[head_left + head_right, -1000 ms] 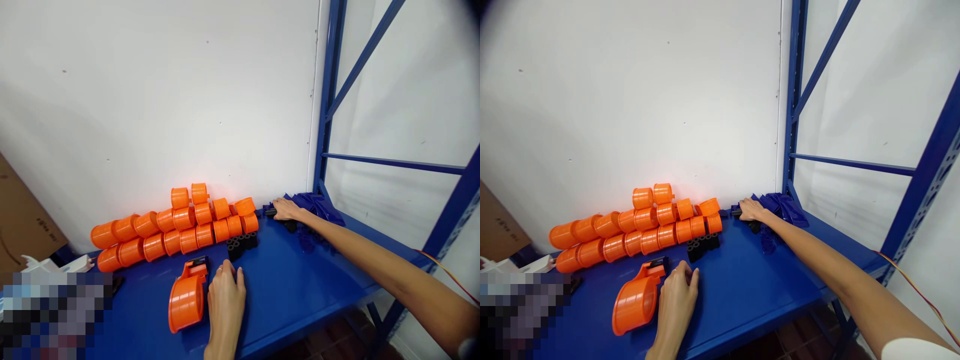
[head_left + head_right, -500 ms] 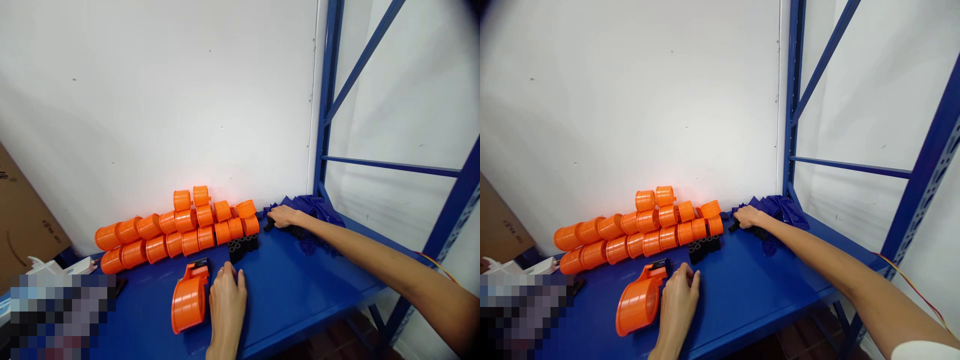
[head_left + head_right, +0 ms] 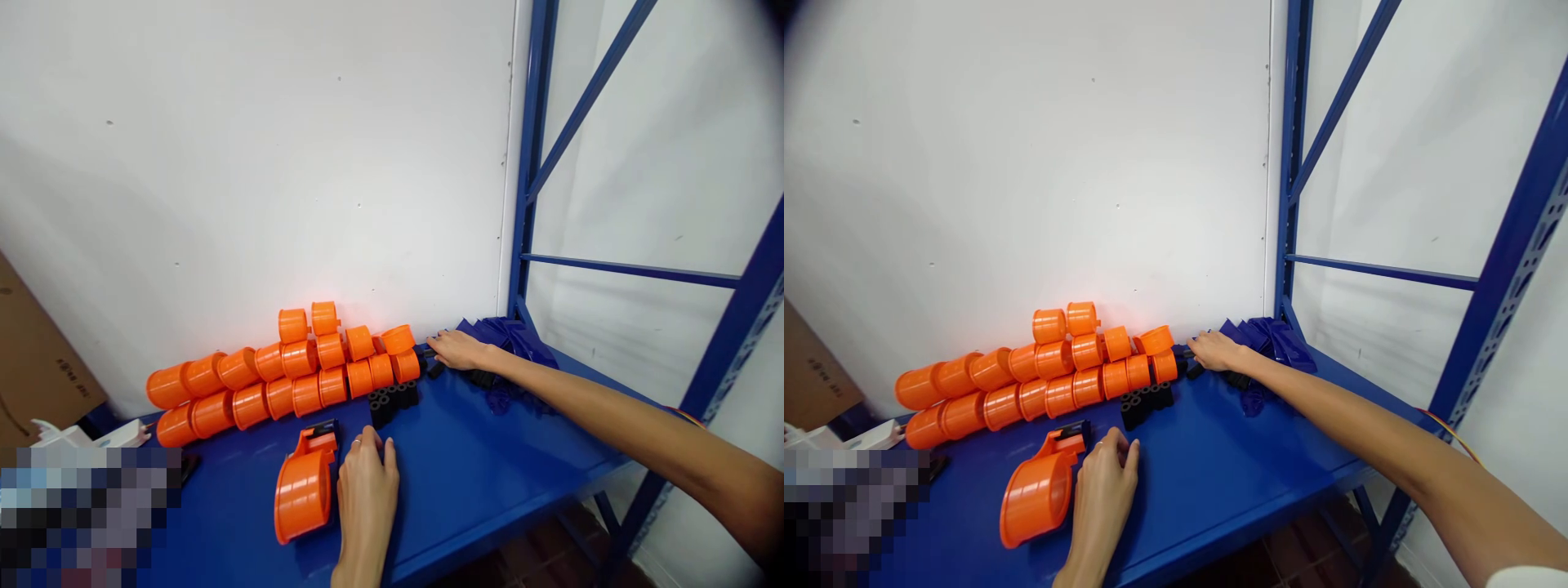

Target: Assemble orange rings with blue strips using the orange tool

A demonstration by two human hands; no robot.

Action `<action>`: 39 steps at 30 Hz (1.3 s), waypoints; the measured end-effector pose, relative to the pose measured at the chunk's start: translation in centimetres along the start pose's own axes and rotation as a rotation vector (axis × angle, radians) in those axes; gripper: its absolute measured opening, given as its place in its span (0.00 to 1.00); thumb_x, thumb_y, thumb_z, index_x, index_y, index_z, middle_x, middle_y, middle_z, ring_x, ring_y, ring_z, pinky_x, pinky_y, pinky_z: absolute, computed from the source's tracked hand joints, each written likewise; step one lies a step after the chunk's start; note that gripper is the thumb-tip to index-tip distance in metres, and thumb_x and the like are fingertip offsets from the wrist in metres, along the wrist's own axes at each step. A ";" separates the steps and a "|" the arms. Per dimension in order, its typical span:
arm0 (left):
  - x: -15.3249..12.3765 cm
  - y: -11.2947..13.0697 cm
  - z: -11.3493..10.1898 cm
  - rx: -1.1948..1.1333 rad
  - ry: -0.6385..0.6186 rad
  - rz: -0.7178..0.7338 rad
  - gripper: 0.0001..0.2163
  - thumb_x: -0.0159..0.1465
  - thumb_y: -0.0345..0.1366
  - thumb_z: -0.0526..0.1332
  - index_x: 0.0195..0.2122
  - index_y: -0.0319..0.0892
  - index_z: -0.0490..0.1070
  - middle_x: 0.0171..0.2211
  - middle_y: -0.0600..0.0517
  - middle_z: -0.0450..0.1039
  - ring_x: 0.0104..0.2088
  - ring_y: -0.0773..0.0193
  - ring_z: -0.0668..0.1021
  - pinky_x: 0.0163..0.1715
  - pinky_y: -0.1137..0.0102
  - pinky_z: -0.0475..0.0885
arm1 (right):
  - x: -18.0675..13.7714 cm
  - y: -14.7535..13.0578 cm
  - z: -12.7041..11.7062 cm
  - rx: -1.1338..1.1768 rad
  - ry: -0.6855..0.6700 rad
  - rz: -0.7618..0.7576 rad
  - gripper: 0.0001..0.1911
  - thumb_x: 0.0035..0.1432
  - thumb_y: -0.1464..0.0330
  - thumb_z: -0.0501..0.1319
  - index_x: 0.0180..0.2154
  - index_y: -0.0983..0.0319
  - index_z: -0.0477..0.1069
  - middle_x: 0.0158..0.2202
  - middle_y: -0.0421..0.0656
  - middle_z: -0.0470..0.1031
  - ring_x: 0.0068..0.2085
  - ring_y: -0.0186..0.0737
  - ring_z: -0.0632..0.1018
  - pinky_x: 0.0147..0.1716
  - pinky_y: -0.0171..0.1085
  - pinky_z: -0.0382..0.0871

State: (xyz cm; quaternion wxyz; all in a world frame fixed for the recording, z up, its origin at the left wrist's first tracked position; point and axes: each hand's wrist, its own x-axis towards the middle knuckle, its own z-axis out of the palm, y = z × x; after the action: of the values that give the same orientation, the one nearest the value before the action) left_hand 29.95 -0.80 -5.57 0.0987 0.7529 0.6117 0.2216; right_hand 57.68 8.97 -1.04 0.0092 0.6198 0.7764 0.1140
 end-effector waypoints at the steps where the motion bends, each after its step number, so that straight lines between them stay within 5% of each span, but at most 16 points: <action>1: 0.0 0.0 0.0 -0.002 0.000 0.001 0.07 0.69 0.37 0.51 0.35 0.43 0.65 0.35 0.45 0.76 0.34 0.55 0.78 0.29 0.66 0.61 | -0.2 -0.2 -0.1 0.005 0.006 -0.011 0.17 0.65 0.68 0.56 0.53 0.66 0.67 0.46 0.54 0.75 0.46 0.49 0.77 0.44 0.45 0.69; 9: -0.1 0.0 0.1 -0.020 0.002 0.007 0.07 0.69 0.36 0.51 0.35 0.43 0.65 0.34 0.44 0.76 0.32 0.54 0.78 0.28 0.67 0.59 | -1.1 -1.1 0.0 0.107 -0.071 -0.114 0.14 0.57 0.74 0.58 0.45 0.61 0.75 0.40 0.50 0.79 0.40 0.47 0.79 0.36 0.37 0.66; 17: -0.2 -0.5 0.2 -0.114 0.007 0.034 0.08 0.68 0.37 0.51 0.33 0.43 0.66 0.32 0.46 0.75 0.31 0.56 0.77 0.28 0.68 0.59 | -3.0 -1.8 -0.3 0.342 -0.010 -0.103 0.08 0.42 0.71 0.72 0.30 0.63 0.78 0.37 0.49 0.75 0.39 0.48 0.76 0.34 0.36 0.62; 23: -0.2 -0.5 0.5 -0.239 -0.025 0.094 0.07 0.66 0.36 0.54 0.40 0.44 0.71 0.30 0.52 0.75 0.32 0.61 0.77 0.30 0.71 0.61 | -5.7 -6.6 1.7 0.739 0.079 -0.102 0.16 0.56 0.55 0.64 0.28 0.63 0.76 0.22 0.36 0.67 0.26 0.35 0.68 0.25 0.32 0.57; 28: 0.0 0.1 0.6 -0.247 -0.057 0.110 0.09 0.65 0.36 0.57 0.45 0.46 0.72 0.28 0.54 0.76 0.31 0.61 0.77 0.27 0.71 0.61 | -6.3 -11.1 3.5 0.963 0.160 -0.065 0.13 0.55 0.58 0.65 0.32 0.63 0.76 0.23 0.35 0.68 0.26 0.34 0.68 0.25 0.31 0.57; 34: 0.0 1.1 0.2 -0.129 -0.017 0.083 0.07 0.66 0.32 0.56 0.43 0.42 0.70 0.33 0.47 0.79 0.33 0.57 0.79 0.27 0.69 0.59 | -6.6 -11.9 3.8 1.055 0.232 0.021 0.15 0.52 0.65 0.69 0.41 0.61 0.70 0.25 0.34 0.72 0.25 0.32 0.70 0.24 0.30 0.60; 39: -0.1 1.9 0.3 -0.002 -0.009 0.081 0.07 0.66 0.33 0.54 0.37 0.41 0.71 0.33 0.43 0.79 0.33 0.53 0.80 0.25 0.67 0.56 | -7.2 -12.2 3.4 0.976 0.265 0.103 0.11 0.52 0.65 0.68 0.25 0.62 0.69 0.22 0.36 0.72 0.25 0.33 0.71 0.24 0.31 0.57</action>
State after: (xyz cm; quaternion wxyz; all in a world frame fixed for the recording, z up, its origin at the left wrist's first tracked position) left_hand 31.76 -1.27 -5.00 0.0932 0.7779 0.5802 0.2225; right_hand 48.20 0.06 -7.54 -0.3854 0.5695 0.7023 -0.1840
